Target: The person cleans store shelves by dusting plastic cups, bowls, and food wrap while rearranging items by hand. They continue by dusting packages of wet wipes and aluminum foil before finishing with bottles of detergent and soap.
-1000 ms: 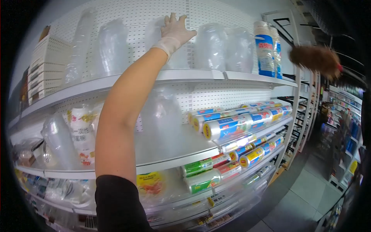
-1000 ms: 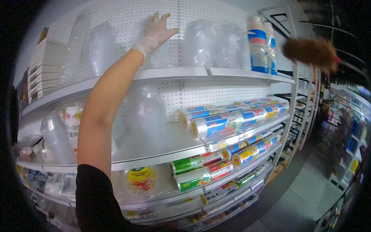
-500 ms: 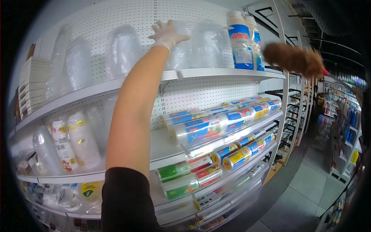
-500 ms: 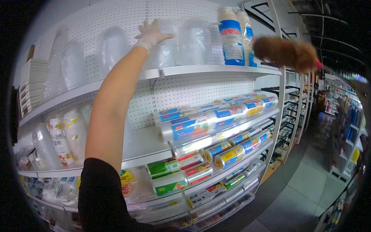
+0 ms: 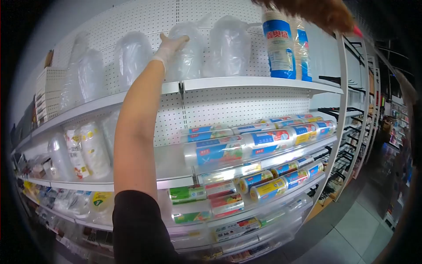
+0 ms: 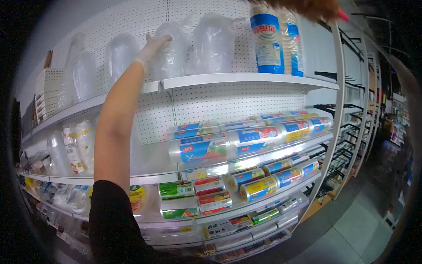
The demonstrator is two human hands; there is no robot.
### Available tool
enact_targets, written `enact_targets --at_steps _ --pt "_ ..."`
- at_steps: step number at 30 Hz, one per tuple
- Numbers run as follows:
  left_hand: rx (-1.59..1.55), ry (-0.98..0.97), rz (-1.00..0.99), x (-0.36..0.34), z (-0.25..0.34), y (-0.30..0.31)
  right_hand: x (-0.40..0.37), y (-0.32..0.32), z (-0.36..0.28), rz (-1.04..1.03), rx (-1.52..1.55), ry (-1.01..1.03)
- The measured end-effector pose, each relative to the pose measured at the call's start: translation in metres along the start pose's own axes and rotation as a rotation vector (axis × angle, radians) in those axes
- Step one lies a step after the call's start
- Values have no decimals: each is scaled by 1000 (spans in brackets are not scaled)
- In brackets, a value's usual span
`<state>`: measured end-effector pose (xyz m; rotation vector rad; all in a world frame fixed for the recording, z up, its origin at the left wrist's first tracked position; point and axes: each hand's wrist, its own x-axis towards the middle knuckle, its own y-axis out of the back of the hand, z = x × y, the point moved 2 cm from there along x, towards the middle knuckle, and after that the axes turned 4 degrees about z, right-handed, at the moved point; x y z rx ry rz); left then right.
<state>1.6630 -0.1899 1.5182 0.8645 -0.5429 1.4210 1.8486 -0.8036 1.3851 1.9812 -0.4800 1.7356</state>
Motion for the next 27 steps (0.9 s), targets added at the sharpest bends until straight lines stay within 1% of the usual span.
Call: enact_targets --at_steps 1,2,3,6,7,9,11,14,16,18,20,23,24,25,26,27 --pt "-52 124 -17 -21 10 8 16 -12 14 49 96 218" --pt "-104 246 -36 -38 12 13 32 -20 8 66 31 331" --pt "-136 233 -118 -44 4 18 47 -26 -2 87 -40 439" --pt "-194 165 -330 -34 -18 19 77 -44 -39 69 -172 419" --pt "-163 127 -351 -24 -21 16 85 -52 -57 68 -206 414" --pt "-177 68 -324 -29 -13 3 96 -71 -84 52 -250 396" --pt "-266 34 -221 -68 2 9 105 -88 -108 41 -289 379" --pt "-26 -219 -115 11 -34 -6 117 -109 -137 41 -328 345" --pt "-63 -187 -130 -2 -29 -3 123 -122 -152 44 -352 325" --pt "58 -217 9 -15 -22 -8 127 -134 -161 45 -369 308" --pt "354 -324 304 -21 -4 -11 132 -144 -161 35 -383 287" --pt "476 -1002 550 -48 34 -23 128 -165 -147 -37 -382 241" --pt "486 -1052 452 -55 43 -34 123 -176 -138 -94 -385 226" --pt "496 -1096 355 -60 49 -47 116 -190 -126 -237 -382 246" --pt "505 -1135 261 -67 58 -58 102 -188 -128 -393 -428 329" --pt "554 -1125 258 -75 64 -67 87 -181 -125 -676 -319 355"
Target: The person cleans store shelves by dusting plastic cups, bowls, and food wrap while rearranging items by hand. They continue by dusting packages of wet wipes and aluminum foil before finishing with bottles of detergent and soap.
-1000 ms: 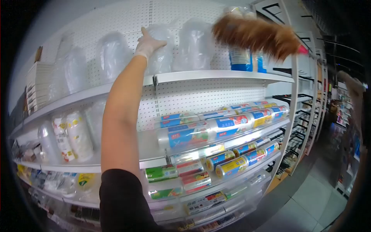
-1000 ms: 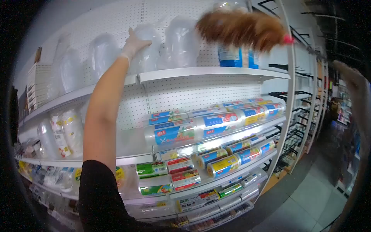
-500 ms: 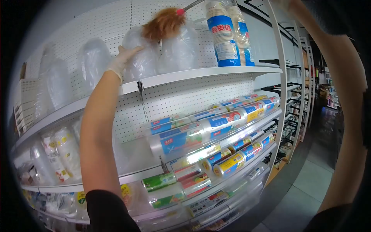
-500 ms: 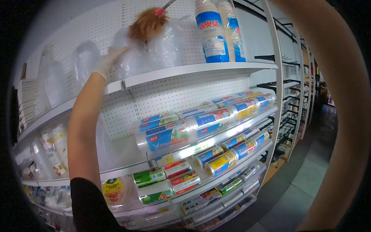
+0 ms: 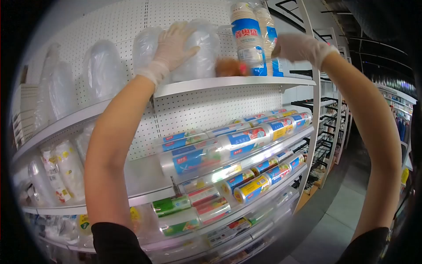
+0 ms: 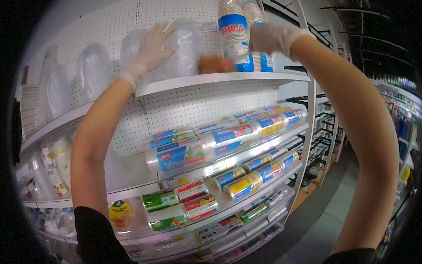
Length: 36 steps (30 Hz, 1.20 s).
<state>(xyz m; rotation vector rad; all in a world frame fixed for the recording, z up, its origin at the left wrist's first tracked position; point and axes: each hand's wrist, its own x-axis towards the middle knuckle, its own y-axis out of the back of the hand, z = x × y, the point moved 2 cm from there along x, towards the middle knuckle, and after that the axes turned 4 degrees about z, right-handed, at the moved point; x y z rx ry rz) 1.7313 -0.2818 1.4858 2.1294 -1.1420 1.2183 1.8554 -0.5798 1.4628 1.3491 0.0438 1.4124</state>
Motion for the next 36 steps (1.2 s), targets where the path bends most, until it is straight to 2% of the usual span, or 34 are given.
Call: enact_targets --at_steps 1,2,5,8,11,12,13,14,18,20,23,25,26,29,32,35,36 --pt "36 -3 -28 1 17 0 -3 -19 9 18 16 0" --pt "71 -4 -57 4 30 -2 -15 -22 20 132 24 44" --pt "132 -32 -9 18 64 -18 -56 -23 76 327 80 166" --pt "27 -95 80 46 96 -43 -114 9 154 73 114 -31" --pt "-137 -80 -65 69 125 -65 -192 39 221 -84 291 -294" --pt "-184 -12 -105 74 132 -74 -214 45 245 -122 316 -398" --pt "-229 58 -147 77 138 -84 -225 41 320 -185 293 -513" --pt "-274 133 -192 77 146 -92 -231 36 362 -198 210 -597" --pt "-623 710 -279 78 181 -109 -176 -42 433 125 85 -513" --pt "-779 966 -316 72 190 -126 -134 -87 429 239 67 -423" --pt "-1011 922 -404 62 225 -105 -46 -168 420 453 87 -150" --pt "-996 917 -530 56 209 -134 -17 -177 358 217 81 -346" --pt "-998 910 -592 53 202 -147 6 -205 356 189 243 -268" --pt "-1303 654 -518 46 219 -113 67 -268 344 54 391 -77" --pt "-1255 778 -524 45 212 -135 80 -284 334 -166 478 -69" --pt "-1014 748 -450 51 208 -153 49 -247 344 -226 253 -120" --pt "-1027 763 -469 51 209 -155 45 -242 365 -145 113 -105"
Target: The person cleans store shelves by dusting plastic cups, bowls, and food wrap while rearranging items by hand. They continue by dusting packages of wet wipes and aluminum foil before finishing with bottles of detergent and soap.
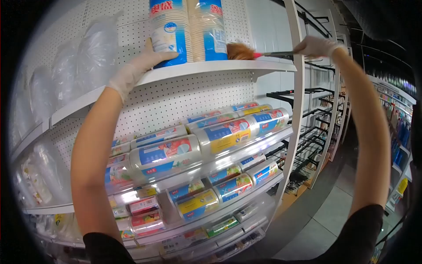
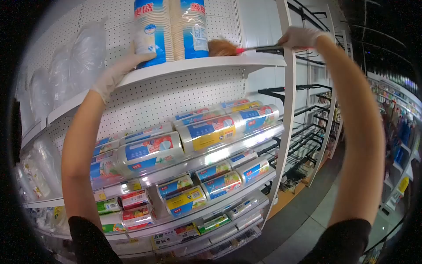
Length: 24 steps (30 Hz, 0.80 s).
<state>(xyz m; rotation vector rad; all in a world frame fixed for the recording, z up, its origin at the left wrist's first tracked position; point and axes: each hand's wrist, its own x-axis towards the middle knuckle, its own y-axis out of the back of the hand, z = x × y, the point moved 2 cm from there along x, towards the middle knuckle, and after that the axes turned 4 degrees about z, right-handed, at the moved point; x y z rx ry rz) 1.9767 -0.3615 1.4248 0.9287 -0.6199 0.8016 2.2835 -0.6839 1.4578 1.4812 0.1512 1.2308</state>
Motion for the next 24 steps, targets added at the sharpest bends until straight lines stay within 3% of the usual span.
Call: enact_targets --at_steps 1,3,5,7,8,10,11,12,15,17,22,24 --pt "-13 21 -9 -1 0 1 -1 7 28 89 -139 14" --pt "20 25 17 -4 1 0 -10 34 80 94 -160 -197" --pt "108 -17 83 -1 8 -5 -26 60 93 293 -511 -109" --pt "230 -72 318 15 -9 3 -44 54 93 481 -623 15" --pt "293 -97 427 20 -15 3 -53 42 82 572 -558 95" --pt "533 -245 610 16 7 -1 -74 26 47 492 -200 127" --pt "651 -320 698 13 17 -7 -83 18 34 316 87 78" --pt "706 -361 685 15 23 -18 -74 3 43 207 106 45" --pt "860 -398 672 22 35 -43 -53 5 99 301 -238 112" --pt "967 -295 654 22 33 -61 -118 26 73 589 -429 257" --pt "1134 -231 664 17 30 -81 -129 2 58 542 161 333" --pt "1152 -249 648 19 25 -83 -74 -28 131 585 82 429"
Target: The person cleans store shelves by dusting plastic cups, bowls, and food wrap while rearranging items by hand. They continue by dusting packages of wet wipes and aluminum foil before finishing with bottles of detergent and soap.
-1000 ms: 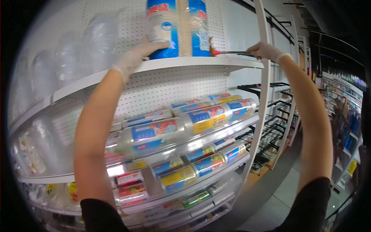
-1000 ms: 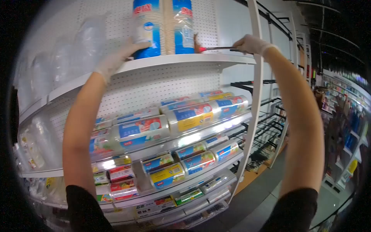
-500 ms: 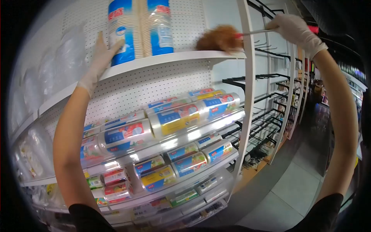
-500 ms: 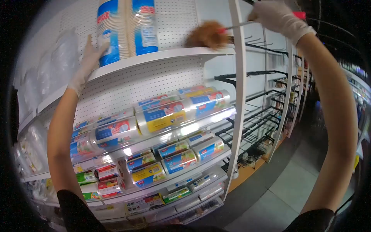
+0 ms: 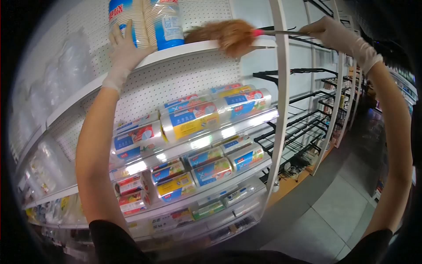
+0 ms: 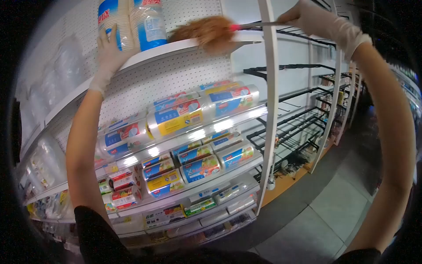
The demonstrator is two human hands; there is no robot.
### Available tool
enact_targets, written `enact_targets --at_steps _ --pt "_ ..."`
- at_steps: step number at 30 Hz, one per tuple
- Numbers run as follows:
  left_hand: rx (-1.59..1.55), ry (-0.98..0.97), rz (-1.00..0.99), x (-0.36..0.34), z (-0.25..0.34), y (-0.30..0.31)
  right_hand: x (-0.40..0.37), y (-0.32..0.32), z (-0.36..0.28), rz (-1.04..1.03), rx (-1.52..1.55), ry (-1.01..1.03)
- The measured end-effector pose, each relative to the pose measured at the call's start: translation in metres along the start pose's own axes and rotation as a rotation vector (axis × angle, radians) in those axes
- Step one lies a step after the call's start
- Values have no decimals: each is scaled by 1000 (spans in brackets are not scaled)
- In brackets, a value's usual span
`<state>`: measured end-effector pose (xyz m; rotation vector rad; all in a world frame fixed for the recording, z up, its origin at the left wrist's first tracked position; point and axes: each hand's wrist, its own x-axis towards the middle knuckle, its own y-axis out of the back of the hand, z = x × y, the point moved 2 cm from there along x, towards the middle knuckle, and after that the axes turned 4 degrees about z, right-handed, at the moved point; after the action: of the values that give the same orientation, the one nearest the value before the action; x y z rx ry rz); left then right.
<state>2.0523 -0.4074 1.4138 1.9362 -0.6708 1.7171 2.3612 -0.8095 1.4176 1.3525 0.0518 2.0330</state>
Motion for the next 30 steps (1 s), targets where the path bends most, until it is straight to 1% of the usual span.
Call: enact_targets --at_steps 1,2,5,6,9,10,11,12,15,17,20,22,23,24,25,26,27,28,29,30 --pt "-19 -11 11 2 -3 -5 -1 -18 41 15 -28 57" --pt "-35 -17 25 2 -7 -7 0 -27 92 -2 -205 98" --pt "-51 -5 14 2 -6 -7 22 -31 64 -17 -324 64" --pt "-69 -18 22 1 -6 -7 20 -39 50 106 -16 67" --pt "-35 -30 65 0 -6 -10 18 -16 -29 -134 177 -272" --pt "-55 -51 91 0 -4 -9 17 -38 9 -65 158 -112" --pt "-70 -75 113 -1 -3 -7 18 -29 5 -105 119 -154" --pt "-83 -94 132 -4 -3 -3 5 -14 -1 -125 54 -194" --pt "-17 0 8 -9 22 37 -38 24 -25 -151 -34 -263" --pt "-75 45 -31 -11 20 41 -77 35 -39 -152 -40 -316" --pt "-518 -121 420 -7 -8 25 -174 16 -58 -149 65 -441" --pt "-507 -83 442 -42 -9 47 -256 -6 -65 -129 179 -531" --pt "-389 -131 395 -67 -21 48 -294 -17 -69 -116 240 -566" --pt "-570 38 -138 -99 -32 43 -332 -26 -71 -108 291 -594" --pt "-524 -304 178 -134 -22 71 -362 -35 -72 -114 322 -600" --pt "-586 -337 -102 -173 -27 70 -389 -44 -72 -133 328 -586" --pt "-434 -325 -198 -211 -25 73 -398 -54 -69 -158 303 -552" --pt "-285 -315 -295 -246 -19 75 -406 -64 -66 -182 278 -518" --pt "-307 -247 -304 -278 -17 72 -396 -77 -73 -168 384 -626" --pt "-331 -183 -303 -300 -14 75 -367 -78 -79 -190 458 -678"
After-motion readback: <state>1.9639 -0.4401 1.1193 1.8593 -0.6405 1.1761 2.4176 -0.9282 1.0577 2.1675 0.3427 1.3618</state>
